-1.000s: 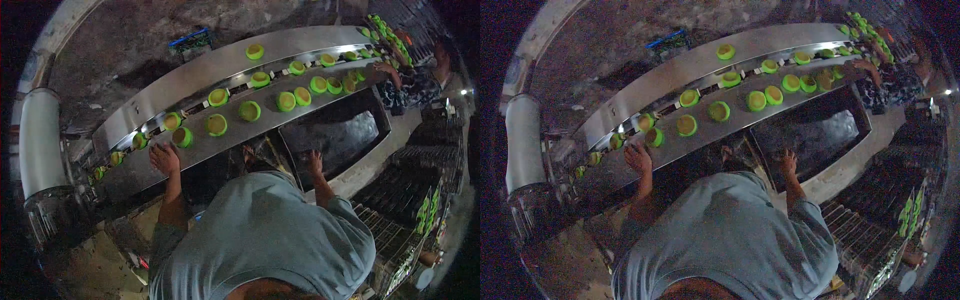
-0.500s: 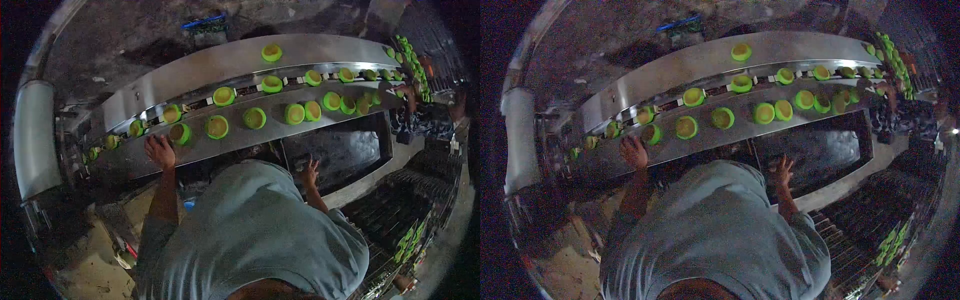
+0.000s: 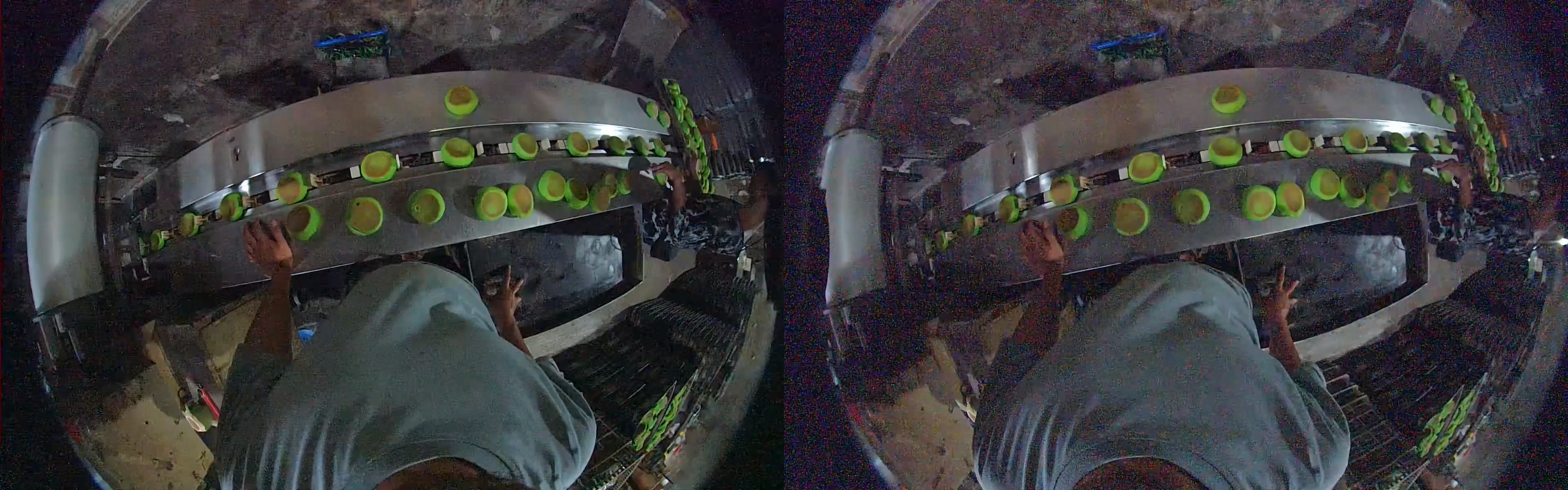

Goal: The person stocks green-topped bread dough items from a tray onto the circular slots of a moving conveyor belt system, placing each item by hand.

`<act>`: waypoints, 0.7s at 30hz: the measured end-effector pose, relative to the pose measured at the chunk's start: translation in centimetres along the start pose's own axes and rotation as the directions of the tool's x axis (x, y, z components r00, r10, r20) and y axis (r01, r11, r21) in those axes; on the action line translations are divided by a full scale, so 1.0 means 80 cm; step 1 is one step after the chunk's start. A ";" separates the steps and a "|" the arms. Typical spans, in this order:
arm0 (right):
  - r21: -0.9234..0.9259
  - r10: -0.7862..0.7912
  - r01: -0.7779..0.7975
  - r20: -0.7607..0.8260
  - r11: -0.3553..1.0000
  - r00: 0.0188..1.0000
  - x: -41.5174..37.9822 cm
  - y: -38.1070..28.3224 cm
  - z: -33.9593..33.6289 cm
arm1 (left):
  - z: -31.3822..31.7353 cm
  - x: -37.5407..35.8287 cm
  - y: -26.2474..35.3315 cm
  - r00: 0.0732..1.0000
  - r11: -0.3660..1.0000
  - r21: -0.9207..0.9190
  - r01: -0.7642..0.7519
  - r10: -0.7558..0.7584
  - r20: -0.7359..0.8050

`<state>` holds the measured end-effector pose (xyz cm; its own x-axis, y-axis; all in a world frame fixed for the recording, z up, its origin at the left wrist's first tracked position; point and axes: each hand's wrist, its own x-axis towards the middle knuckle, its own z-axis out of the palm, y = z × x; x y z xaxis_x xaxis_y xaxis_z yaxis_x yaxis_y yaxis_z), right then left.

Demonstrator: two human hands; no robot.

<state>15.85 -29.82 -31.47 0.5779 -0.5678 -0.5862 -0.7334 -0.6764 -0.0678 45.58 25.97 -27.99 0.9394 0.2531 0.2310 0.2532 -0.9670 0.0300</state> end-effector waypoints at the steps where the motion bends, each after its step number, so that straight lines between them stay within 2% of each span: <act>1: -0.037 -0.042 0.042 -0.008 0.998 0.999 -0.001 0.000 0.001 | 0.001 -0.003 -0.003 1.000 1.000 -0.001 0.002 -0.002 -0.001; 3: -0.028 -0.043 0.042 -0.006 0.999 0.999 0.000 0.000 0.001 | 0.004 -0.006 -0.011 0.991 0.994 0.018 -0.112 0.113 -0.076; 4: -0.019 -0.041 0.040 -0.004 0.999 0.999 -0.002 -0.002 0.000 | 0.005 -0.007 -0.013 0.991 0.994 0.021 -0.112 0.113 -0.075; 6: -0.053 -0.064 0.063 -0.020 0.997 0.998 0.010 0.015 0.022 | 0.006 -0.009 -0.016 0.971 0.967 0.161 -0.197 0.215 -0.106; 7: -0.086 -0.090 0.086 -0.041 0.993 0.995 0.011 0.014 0.022 | 0.006 -0.007 -0.014 0.971 0.967 0.163 -0.196 0.215 -0.104; 9: -0.127 -0.102 0.099 -0.023 0.987 0.994 0.009 0.013 0.022 | 0.008 -0.008 -0.010 0.989 0.989 0.115 -0.090 0.102 -0.106; 11: -0.171 -0.119 0.116 -0.007 0.978 0.993 0.002 0.005 0.008 | -0.003 -0.009 -0.005 0.987 0.976 0.182 -0.124 0.139 -0.076; 13: -0.032 -0.069 0.068 -0.039 0.997 0.997 -0.005 -0.001 -0.004 | -0.018 -0.013 0.007 0.985 0.957 0.248 -0.153 0.168 -0.041; 15: -0.010 -0.067 0.067 -0.051 0.998 0.996 0.003 0.010 0.011 | -0.037 -0.004 0.023 0.996 0.985 -0.147 0.087 -0.089 -0.006; 16: 0.016 -0.055 0.056 -0.066 0.998 0.996 0.010 0.020 0.022 | -0.021 -0.004 0.015 0.994 0.985 -0.136 0.105 -0.107 -0.011; 17: 0.007 -0.084 0.084 -0.058 0.996 0.995 0.018 0.028 0.029 | 0.013 -0.009 0.000 0.996 1.000 -0.026 -0.017 0.015 -0.085; 19: -0.260 -0.028 0.053 0.102 0.964 0.994 0.044 0.043 0.045 | 0.009 -0.006 -0.009 0.991 0.994 -0.084 -0.068 0.057 -0.121; 20: -0.278 -0.073 0.104 0.120 0.955 0.990 0.059 0.066 0.069 | -0.020 -0.002 0.013 0.995 0.965 -0.261 -0.005 -0.021 -0.097; 21: -0.271 -0.087 0.112 0.104 0.956 0.991 0.069 0.076 0.077 | -0.035 -0.002 0.021 0.997 0.989 -0.149 -0.022 0.012 -0.074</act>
<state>12.33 -34.18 -40.06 0.5989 -0.4548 -0.6592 -0.5390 -0.8377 0.0883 45.22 24.22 -25.22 0.9227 0.2390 0.3025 0.1948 -0.9662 0.1691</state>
